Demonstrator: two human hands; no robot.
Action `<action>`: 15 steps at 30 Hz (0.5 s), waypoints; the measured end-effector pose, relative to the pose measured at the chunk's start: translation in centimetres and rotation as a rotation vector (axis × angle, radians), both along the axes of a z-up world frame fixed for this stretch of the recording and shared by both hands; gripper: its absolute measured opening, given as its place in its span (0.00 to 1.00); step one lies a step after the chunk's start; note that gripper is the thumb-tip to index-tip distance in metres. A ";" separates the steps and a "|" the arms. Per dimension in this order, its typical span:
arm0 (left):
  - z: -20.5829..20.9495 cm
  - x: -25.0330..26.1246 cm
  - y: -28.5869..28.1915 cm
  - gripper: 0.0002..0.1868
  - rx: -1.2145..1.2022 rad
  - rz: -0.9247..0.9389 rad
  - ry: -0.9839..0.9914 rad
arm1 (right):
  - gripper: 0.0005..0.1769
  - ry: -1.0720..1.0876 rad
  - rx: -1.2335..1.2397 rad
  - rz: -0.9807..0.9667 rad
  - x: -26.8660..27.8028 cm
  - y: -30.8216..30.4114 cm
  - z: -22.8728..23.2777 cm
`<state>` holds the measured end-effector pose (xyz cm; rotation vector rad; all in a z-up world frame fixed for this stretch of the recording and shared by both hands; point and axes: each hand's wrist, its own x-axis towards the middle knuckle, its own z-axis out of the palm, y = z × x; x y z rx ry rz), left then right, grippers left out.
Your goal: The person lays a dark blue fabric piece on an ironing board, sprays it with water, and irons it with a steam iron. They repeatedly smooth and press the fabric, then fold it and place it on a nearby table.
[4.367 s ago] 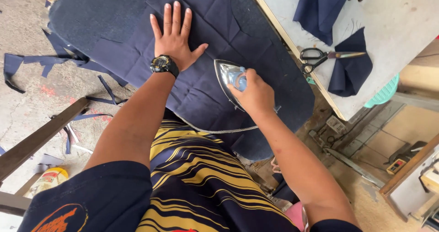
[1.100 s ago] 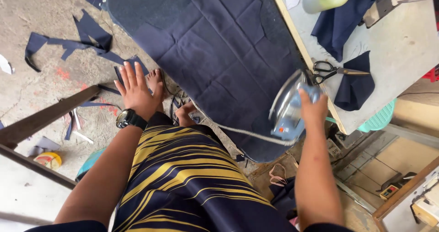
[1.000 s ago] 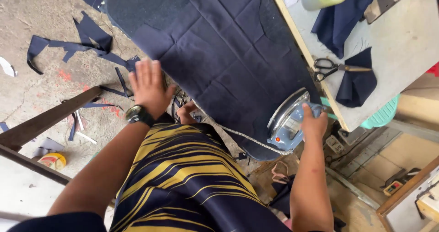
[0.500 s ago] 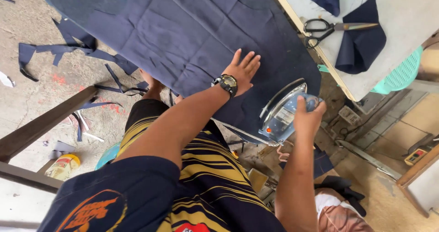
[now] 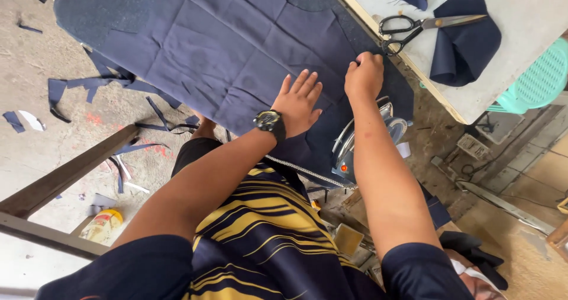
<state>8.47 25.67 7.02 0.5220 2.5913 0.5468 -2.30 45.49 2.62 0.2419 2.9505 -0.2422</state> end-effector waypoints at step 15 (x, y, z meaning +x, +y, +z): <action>-3.0 2.6 -4.9 0.44 1.097 1.231 -0.844 | 0.04 0.437 -0.247 0.634 14.3 -8.0 4.2</action>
